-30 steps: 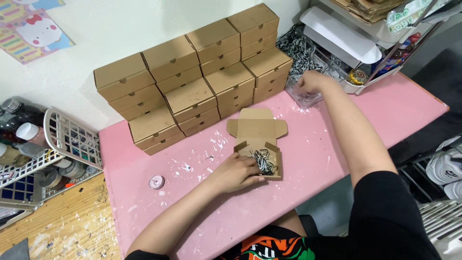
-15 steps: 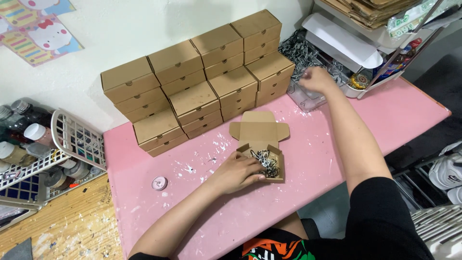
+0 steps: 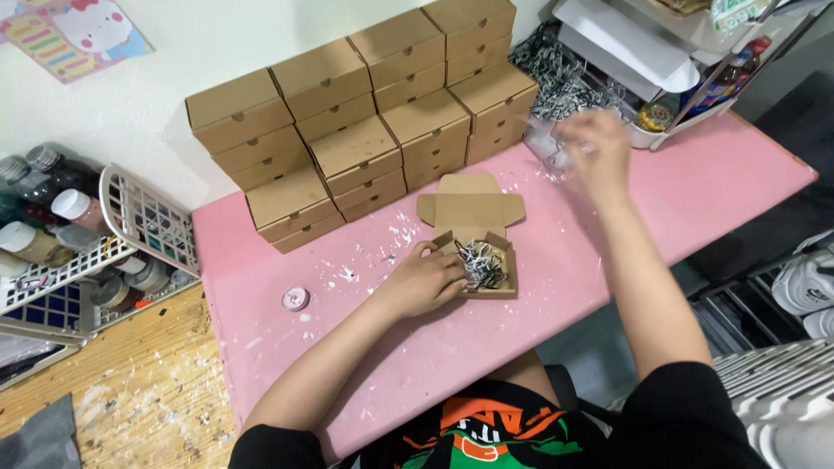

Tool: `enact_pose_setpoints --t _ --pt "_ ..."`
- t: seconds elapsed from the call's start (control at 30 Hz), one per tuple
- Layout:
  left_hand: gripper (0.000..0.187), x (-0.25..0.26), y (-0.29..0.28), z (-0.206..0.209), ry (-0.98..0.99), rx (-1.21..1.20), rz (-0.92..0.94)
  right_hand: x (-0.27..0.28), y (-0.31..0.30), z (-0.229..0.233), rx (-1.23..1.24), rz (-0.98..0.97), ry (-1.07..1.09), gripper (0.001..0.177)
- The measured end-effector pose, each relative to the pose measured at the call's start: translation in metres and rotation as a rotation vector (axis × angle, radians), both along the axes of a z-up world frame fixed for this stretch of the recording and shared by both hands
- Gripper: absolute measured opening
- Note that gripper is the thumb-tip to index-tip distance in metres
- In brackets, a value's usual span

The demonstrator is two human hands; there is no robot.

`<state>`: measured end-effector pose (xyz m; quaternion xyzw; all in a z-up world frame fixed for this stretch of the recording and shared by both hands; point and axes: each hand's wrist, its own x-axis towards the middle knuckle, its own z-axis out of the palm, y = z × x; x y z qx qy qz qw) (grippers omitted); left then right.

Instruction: Packing small candle or cosmetic containers into cardboard boxes with shredded paper filling.

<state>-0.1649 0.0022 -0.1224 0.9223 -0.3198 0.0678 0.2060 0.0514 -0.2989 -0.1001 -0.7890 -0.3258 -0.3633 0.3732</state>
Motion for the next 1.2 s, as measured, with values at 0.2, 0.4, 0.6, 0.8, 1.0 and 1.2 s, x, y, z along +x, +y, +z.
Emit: enact_pose_setpoints --t 0.2,0.4,0.6,0.8,1.0,1.2 --pt "0.036 -0.016 -0.003 0.002 0.157 0.190 0.065 -0.064 0.021 -0.061 -0.327 0.153 0.336 0.024" --pt "0.036 -0.011 0.005 -0.004 0.139 0.165 0.070 -0.069 0.018 -0.054 -0.389 0.342 0.479 0.029" --pt "0.034 -0.004 0.008 0.000 0.180 0.123 0.081 -0.079 0.033 -0.024 -0.122 0.313 0.752 0.059" --pt "0.029 -0.004 0.010 -0.008 0.153 0.160 0.107 -0.049 0.046 -0.075 -0.310 0.133 0.611 0.031" --pt "0.030 -0.004 0.015 -0.009 0.141 0.175 0.149 -0.039 0.034 -0.056 0.193 0.221 0.850 0.010" --pt "0.024 0.003 0.027 -0.001 0.181 0.045 0.198 -0.137 0.075 0.016 0.091 0.331 0.718 0.018"
